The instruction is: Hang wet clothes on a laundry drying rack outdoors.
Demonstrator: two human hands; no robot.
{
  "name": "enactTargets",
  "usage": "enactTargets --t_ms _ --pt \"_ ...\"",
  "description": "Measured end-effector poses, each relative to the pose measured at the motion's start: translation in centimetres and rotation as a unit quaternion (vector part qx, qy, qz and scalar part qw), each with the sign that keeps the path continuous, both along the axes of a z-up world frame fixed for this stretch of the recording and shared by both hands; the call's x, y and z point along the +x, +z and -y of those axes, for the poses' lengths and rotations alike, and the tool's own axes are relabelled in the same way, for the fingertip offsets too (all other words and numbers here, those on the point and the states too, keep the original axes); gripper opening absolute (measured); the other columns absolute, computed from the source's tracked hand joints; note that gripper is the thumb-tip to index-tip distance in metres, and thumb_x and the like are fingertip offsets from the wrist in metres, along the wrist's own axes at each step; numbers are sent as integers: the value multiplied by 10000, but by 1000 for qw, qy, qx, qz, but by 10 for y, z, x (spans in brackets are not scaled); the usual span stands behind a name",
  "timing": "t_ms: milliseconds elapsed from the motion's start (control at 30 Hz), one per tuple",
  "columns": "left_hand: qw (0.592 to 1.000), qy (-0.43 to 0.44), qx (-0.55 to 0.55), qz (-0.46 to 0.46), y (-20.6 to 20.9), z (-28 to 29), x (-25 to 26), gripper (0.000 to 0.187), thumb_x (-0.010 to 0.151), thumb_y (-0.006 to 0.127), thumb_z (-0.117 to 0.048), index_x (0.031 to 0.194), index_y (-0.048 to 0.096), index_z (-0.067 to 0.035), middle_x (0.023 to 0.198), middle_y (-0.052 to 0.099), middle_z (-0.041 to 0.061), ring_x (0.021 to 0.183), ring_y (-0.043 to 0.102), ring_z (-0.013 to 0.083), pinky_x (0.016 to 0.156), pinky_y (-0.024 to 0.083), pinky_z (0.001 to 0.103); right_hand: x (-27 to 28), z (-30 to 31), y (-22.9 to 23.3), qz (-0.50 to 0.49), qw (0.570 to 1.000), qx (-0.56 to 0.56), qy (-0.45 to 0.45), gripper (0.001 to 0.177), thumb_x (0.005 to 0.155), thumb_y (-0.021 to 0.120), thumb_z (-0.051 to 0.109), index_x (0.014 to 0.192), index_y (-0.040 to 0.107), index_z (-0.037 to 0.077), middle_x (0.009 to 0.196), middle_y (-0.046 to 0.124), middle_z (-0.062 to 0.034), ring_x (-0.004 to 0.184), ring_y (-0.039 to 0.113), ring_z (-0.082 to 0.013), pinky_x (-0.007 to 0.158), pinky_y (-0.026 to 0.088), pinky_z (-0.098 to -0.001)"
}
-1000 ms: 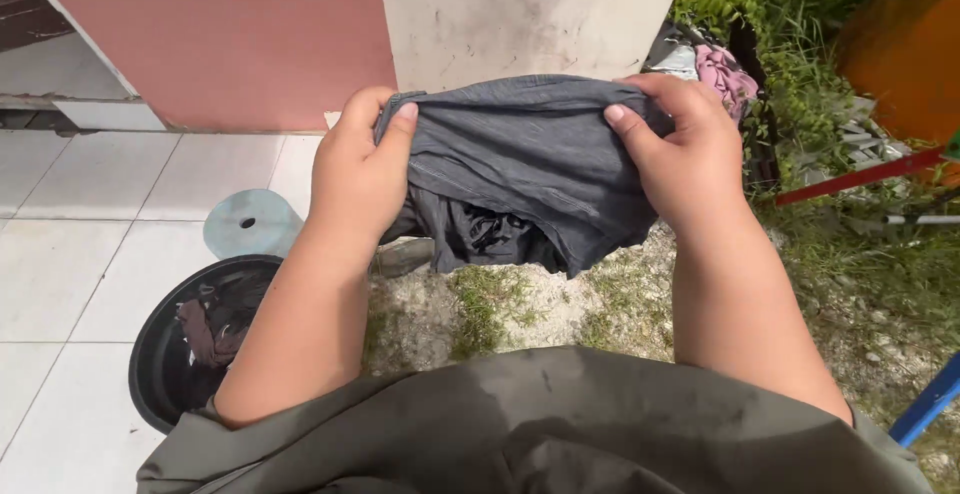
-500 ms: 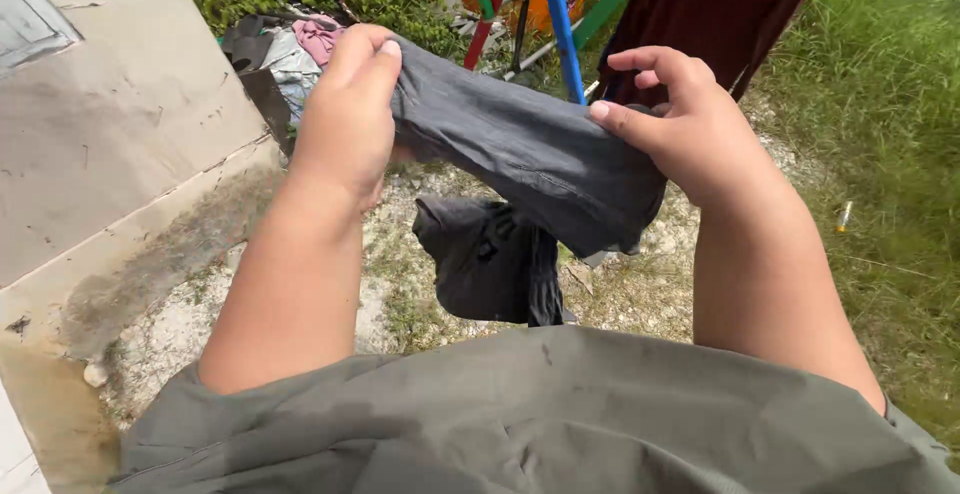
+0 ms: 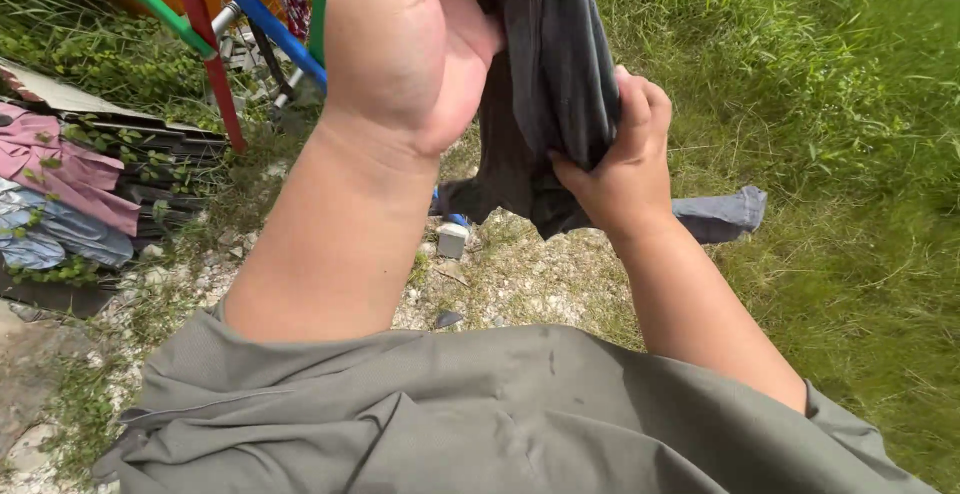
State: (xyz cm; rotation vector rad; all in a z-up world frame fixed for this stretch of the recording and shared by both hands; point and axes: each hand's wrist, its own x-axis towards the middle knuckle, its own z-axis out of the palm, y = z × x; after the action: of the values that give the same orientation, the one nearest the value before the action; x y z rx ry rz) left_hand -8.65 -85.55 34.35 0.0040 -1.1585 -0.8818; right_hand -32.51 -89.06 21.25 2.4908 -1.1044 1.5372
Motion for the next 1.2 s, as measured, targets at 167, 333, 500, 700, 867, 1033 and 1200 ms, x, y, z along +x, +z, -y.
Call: enactTargets --t_ms 167,333,500,700,867,1033,1200 --pt "995 -95 27 11 8 74 7 161 1159 580 -168 1028 650 -104 989 633 -12 949 569 156 931 485 557 -36 68 35 19 942 308 -128 548 851 807 253 1339 598 116 1178 611 -124 921 649 -230 794 542 -364" --pt "992 -89 78 42 23 144 16 266 1081 512 -164 1344 483 -188 1308 607 1 1233 623 225 1040 517 727 -59 156 58 -9 896 385 -219 242 948 706 223 1163 736 115 789 686 -25 722 640 -195 668 496 -356" --pt "991 -45 107 60 16 223 27 307 1178 500 -161 1458 376 -140 1404 570 67 1233 589 273 990 472 668 -70 233 34 427 765 459 147 383 930 586 172 1286 592 31 1167 705 -57 1054 674 -187 917 549 -353" --pt "997 7 64 51 19 290 28 302 1196 509 -81 1473 402 -133 1347 555 78 1232 579 239 1060 495 552 -76 290 58 23 900 427 82 860 780 834 195 1466 332 64 1192 584 -127 1112 569 -230 929 501 -399" --pt "988 14 133 72 15 344 -22 173 1162 513 -77 1317 439 -61 1192 595 75 1071 625 199 937 555 435 -79 360 75 -19 933 357 48 941 654 942 257 1438 457 69 1295 581 -132 1180 568 -219 999 496 -387" --pt "969 -36 185 157 -2 417 -114 197 1116 545 -64 1297 466 -57 1088 621 55 1005 605 107 940 508 299 -89 441 86 23 890 368 269 1033 661 925 201 1534 377 127 1306 642 -54 1149 612 -148 990 505 -332" --pt "945 -27 278 173 -4 480 -150 324 1073 551 -151 1378 486 -62 1130 649 41 1037 631 132 894 534 316 -85 543 44 93 835 468 274 346 919 685 62 1256 750 17 1151 763 -39 1075 678 -143 973 544 -323"
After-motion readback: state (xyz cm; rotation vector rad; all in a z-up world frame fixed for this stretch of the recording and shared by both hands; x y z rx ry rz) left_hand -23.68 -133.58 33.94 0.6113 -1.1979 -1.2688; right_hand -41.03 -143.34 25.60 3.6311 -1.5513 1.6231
